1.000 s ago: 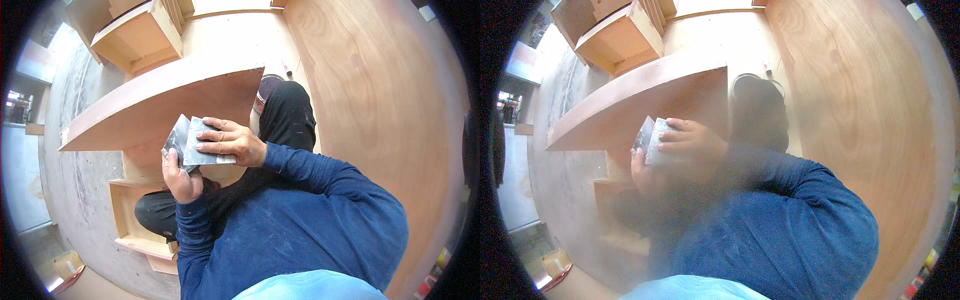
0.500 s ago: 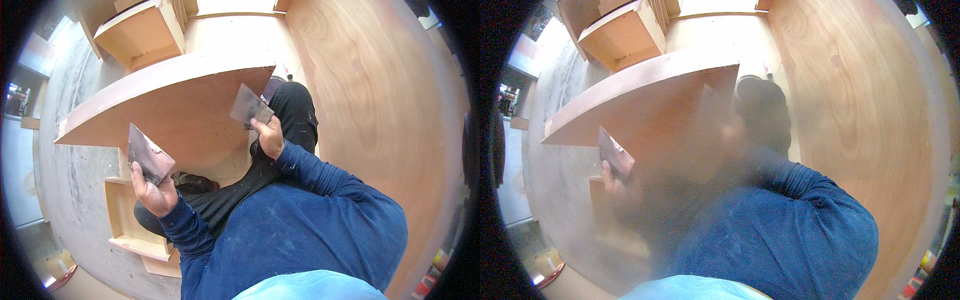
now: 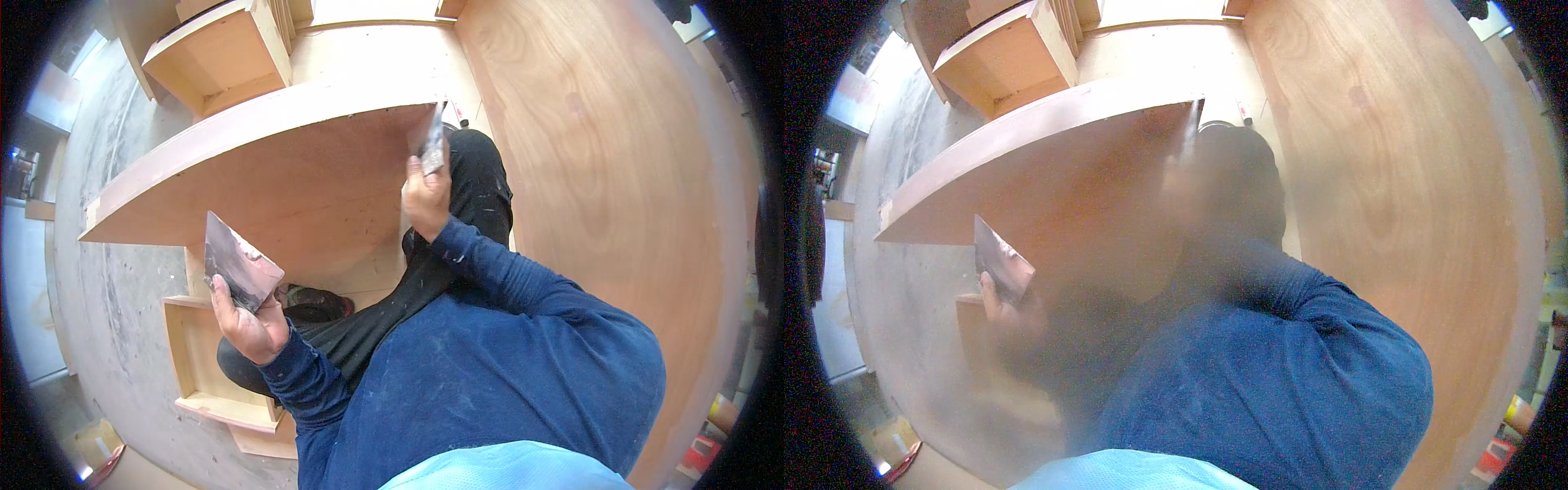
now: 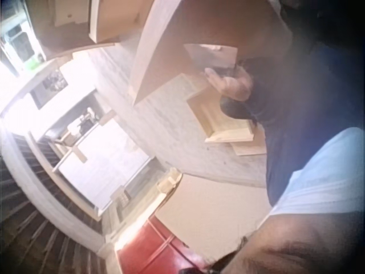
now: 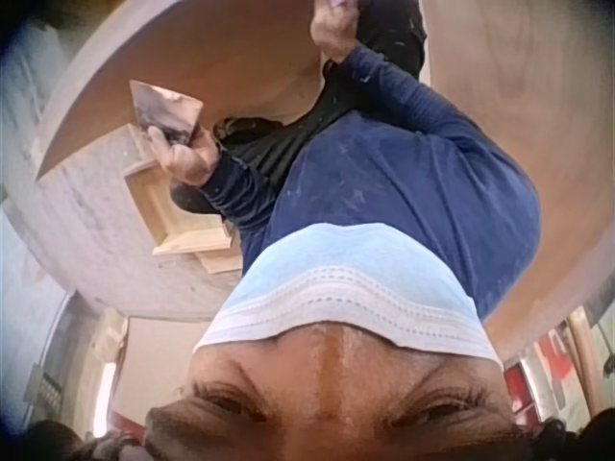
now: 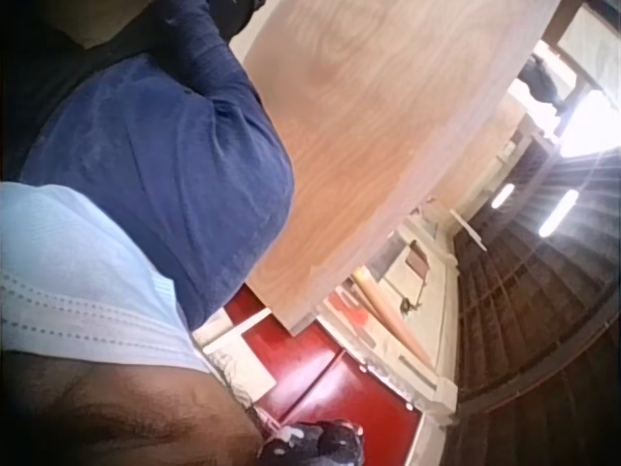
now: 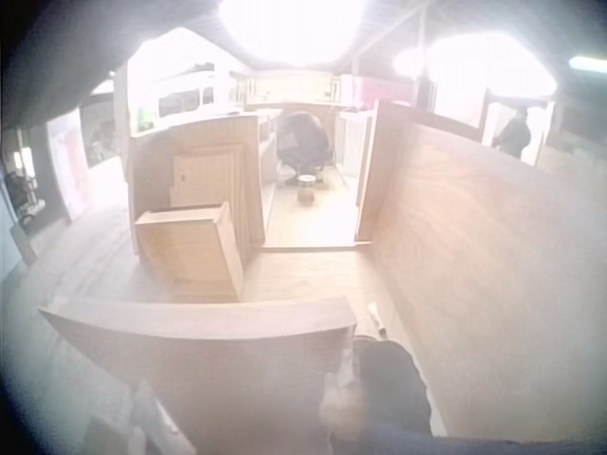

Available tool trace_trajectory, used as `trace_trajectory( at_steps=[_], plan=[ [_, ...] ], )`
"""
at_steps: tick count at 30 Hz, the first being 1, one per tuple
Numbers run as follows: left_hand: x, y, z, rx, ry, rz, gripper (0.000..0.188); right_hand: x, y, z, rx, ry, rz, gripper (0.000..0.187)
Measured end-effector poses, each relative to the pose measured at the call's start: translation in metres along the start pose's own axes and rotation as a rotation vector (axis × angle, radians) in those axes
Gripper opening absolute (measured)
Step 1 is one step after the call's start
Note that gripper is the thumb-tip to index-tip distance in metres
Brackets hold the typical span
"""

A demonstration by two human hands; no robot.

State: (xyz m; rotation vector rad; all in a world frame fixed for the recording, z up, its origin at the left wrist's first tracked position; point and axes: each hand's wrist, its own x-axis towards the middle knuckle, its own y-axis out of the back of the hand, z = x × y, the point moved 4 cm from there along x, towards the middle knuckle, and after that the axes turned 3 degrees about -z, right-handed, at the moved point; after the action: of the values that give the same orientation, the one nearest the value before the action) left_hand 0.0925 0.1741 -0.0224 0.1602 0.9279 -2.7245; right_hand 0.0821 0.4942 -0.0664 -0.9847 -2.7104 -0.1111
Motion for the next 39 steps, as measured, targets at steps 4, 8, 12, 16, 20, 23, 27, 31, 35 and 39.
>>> trace_trajectory(
  at_steps=[4, 8, 12, 16, 20, 23, 27, 31, 35, 39],
  plan=[
    [-0.003, 0.003, 0.001, -0.080, 0.074, 0.088, 0.041, -0.013, -0.027, -0.012, -0.110, 0.147, -0.376, 0.055],
    [0.002, 0.005, -0.005, -0.243, 0.120, 0.055, 0.037, 0.004, -0.032, -0.084, -0.057, 0.317, -0.735, 0.053],
    [0.000, 0.000, 0.002, -0.282, 0.093, 0.049, 0.032, 0.073, -0.032, -0.170, -0.272, 0.665, -0.826, 0.045],
    [-0.002, -0.009, 0.000, -0.162, -0.011, -0.039, 0.034, 0.160, -0.067, -0.162, -0.351, 0.903, -1.080, 0.048],
    [0.001, -0.008, -0.003, -0.088, -0.104, -0.059, 0.037, 0.165, -0.116, -0.148, -0.484, 0.984, -1.427, 0.053],
    [0.002, -0.014, 0.002, -0.036, -0.124, -0.079, 0.037, 0.163, -0.143, -0.143, -0.496, 1.022, -1.488, 0.051],
    [0.010, -0.005, -0.003, -0.022, -0.013, 0.027, 0.036, 0.156, -0.169, -0.133, -0.480, 1.027, -1.539, 0.048],
    [0.007, -0.012, 0.000, -0.005, -0.022, 0.071, 0.036, 0.154, -0.180, -0.125, -0.542, 1.014, -1.600, 0.049],
    [0.008, -0.008, -0.003, 0.023, -0.045, 0.054, 0.035, 0.158, -0.167, -0.118, -0.709, 1.044, -1.634, 0.050],
    [0.012, -0.014, -0.006, -0.016, -0.017, 0.055, 0.034, 0.176, -0.122, -0.128, -0.649, 1.189, -1.591, 0.046]
  ],
)
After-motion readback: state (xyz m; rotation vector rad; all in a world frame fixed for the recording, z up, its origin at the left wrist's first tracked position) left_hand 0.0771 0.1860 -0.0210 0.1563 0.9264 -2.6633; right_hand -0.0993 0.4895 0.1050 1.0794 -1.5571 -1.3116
